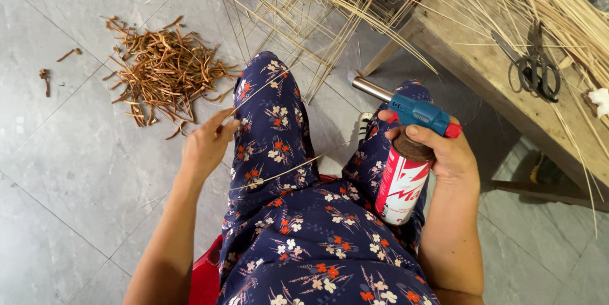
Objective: The person sits on a low stool and uses a handheld blowtorch to heat thin dried plant strips. They repeatedly pick up individual strips, apply the flame to soften them, and insert them into a wire basket frame to continue weaving.
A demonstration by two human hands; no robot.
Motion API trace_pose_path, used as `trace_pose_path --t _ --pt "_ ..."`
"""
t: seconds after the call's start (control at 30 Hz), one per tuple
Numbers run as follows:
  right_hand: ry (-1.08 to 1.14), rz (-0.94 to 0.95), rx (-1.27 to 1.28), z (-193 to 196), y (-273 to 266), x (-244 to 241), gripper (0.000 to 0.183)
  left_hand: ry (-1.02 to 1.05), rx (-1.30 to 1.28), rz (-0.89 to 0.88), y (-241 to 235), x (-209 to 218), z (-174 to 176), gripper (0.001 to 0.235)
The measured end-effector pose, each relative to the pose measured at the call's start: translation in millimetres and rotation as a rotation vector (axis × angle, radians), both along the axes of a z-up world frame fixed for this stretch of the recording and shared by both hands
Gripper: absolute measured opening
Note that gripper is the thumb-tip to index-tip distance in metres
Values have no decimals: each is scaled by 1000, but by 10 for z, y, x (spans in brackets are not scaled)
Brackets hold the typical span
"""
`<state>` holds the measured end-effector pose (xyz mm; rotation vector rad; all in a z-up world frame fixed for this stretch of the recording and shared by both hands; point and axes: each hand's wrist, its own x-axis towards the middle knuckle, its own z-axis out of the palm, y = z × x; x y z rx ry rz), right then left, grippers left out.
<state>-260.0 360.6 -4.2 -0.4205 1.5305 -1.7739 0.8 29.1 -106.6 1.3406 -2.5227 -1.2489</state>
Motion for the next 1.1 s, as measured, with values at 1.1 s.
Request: trace_pose_path --t 1.1 --pt "108 122 -289 -698 -779 -427 59 597 55 122 -13 -841 104 25"
